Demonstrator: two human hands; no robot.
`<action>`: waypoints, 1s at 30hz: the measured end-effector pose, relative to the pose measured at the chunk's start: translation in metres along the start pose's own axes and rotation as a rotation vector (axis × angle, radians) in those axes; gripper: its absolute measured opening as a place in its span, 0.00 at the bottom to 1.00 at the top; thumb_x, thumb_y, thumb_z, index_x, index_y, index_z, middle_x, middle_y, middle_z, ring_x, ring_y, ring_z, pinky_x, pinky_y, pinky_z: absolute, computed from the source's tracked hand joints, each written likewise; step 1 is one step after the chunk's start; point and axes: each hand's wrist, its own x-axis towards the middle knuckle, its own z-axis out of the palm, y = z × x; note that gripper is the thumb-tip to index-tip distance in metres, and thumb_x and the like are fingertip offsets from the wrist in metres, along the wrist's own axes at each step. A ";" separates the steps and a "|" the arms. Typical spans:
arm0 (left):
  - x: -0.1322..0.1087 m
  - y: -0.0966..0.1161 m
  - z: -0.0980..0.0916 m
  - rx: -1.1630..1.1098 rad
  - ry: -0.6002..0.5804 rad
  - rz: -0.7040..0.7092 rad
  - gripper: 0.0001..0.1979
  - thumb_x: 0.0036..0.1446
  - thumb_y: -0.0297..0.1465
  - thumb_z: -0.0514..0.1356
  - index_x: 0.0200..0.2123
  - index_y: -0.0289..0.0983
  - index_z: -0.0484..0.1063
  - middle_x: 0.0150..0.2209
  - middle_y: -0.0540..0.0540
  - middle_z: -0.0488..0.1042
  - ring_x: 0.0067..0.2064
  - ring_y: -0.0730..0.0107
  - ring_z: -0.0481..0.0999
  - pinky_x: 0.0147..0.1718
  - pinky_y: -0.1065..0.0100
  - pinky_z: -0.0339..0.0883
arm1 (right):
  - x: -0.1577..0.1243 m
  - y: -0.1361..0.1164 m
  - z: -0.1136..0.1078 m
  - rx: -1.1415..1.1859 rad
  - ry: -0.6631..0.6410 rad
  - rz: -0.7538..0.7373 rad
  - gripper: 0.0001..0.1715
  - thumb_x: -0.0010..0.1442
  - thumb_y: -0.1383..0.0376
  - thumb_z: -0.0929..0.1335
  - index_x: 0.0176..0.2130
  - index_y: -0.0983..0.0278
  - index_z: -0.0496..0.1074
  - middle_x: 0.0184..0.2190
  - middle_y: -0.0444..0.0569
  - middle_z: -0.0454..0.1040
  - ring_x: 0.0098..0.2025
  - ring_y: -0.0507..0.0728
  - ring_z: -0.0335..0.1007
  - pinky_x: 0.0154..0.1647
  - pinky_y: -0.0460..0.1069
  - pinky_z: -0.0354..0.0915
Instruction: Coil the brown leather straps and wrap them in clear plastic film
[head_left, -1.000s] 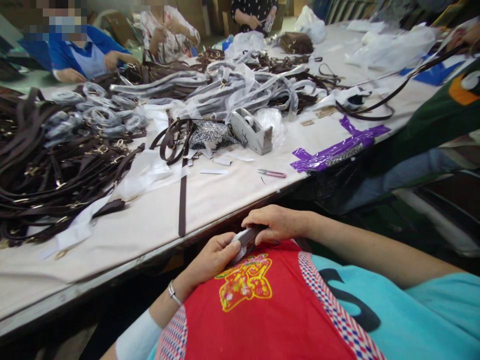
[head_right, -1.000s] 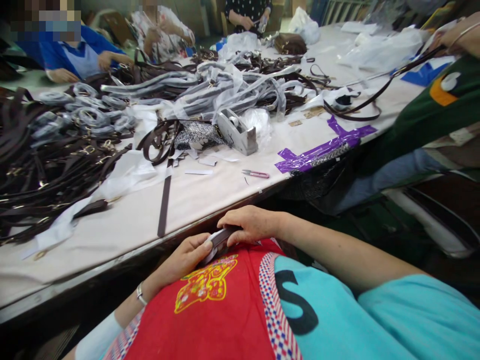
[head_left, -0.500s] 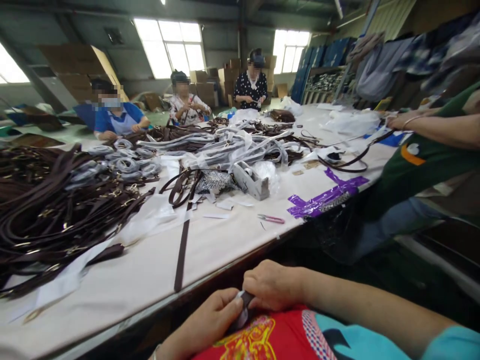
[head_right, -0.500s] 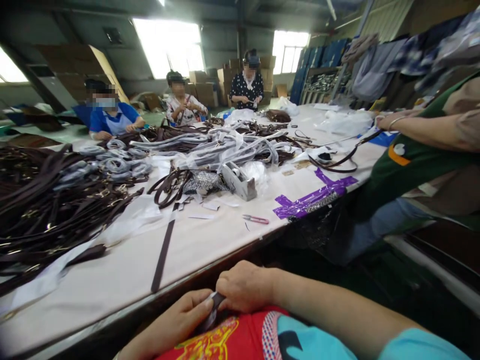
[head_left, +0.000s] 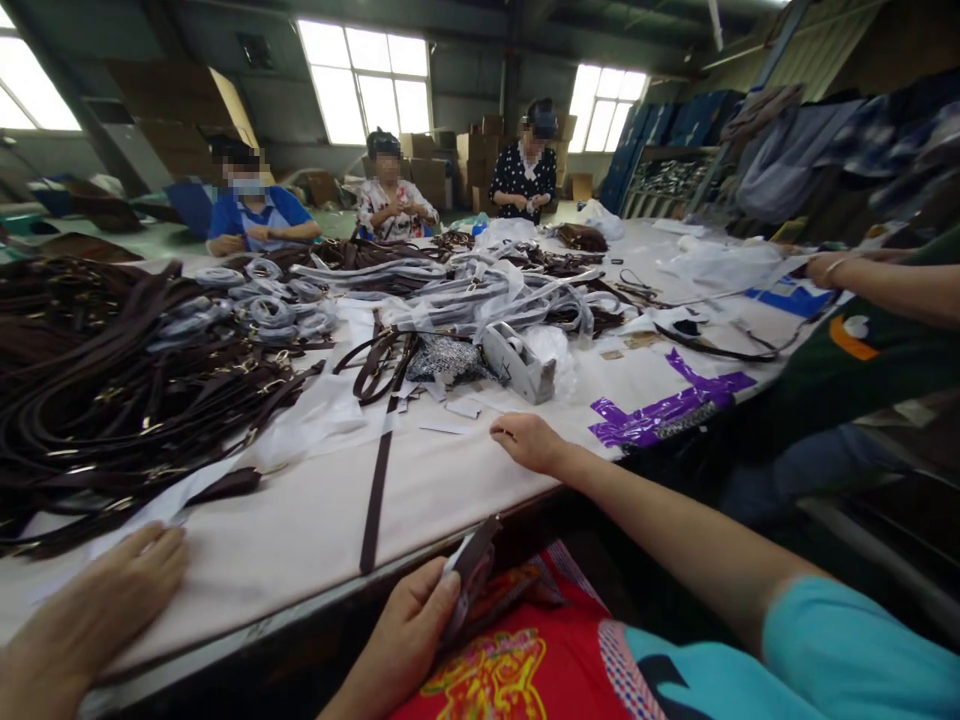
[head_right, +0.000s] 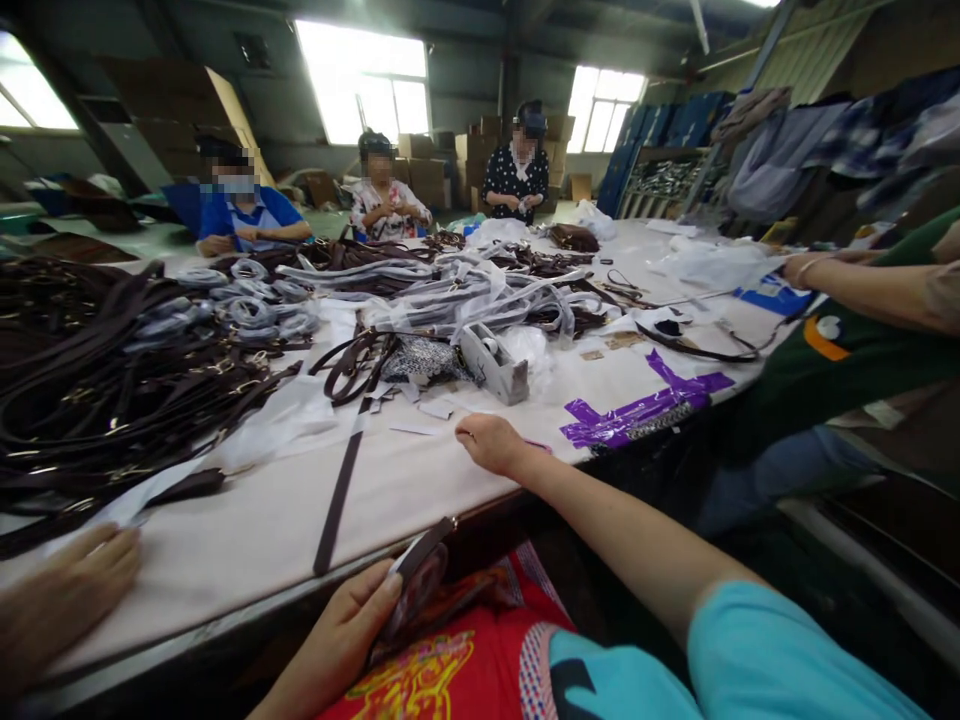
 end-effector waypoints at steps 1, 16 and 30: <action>-0.001 -0.001 -0.002 0.012 0.002 0.000 0.25 0.61 0.52 0.55 0.43 0.36 0.77 0.37 0.43 0.76 0.39 0.59 0.70 0.40 0.64 0.65 | 0.009 -0.001 0.004 -0.021 -0.010 0.009 0.13 0.67 0.69 0.63 0.42 0.68 0.77 0.41 0.56 0.79 0.45 0.58 0.74 0.50 0.50 0.64; -0.012 0.010 -0.020 -0.077 0.173 0.015 0.22 0.62 0.49 0.57 0.43 0.36 0.76 0.38 0.43 0.77 0.40 0.60 0.72 0.43 0.64 0.66 | 0.087 -0.039 0.062 -0.184 -0.084 0.058 0.15 0.64 0.71 0.63 0.39 0.75 0.78 0.42 0.66 0.76 0.45 0.62 0.71 0.48 0.52 0.63; 0.016 0.016 -0.015 -0.450 0.370 0.045 0.19 0.55 0.46 0.65 0.35 0.35 0.73 0.31 0.46 0.77 0.30 0.68 0.73 0.33 0.68 0.68 | 0.008 -0.059 0.011 0.335 0.251 0.069 0.18 0.69 0.59 0.61 0.31 0.64 0.70 0.25 0.44 0.72 0.27 0.51 0.65 0.32 0.46 0.61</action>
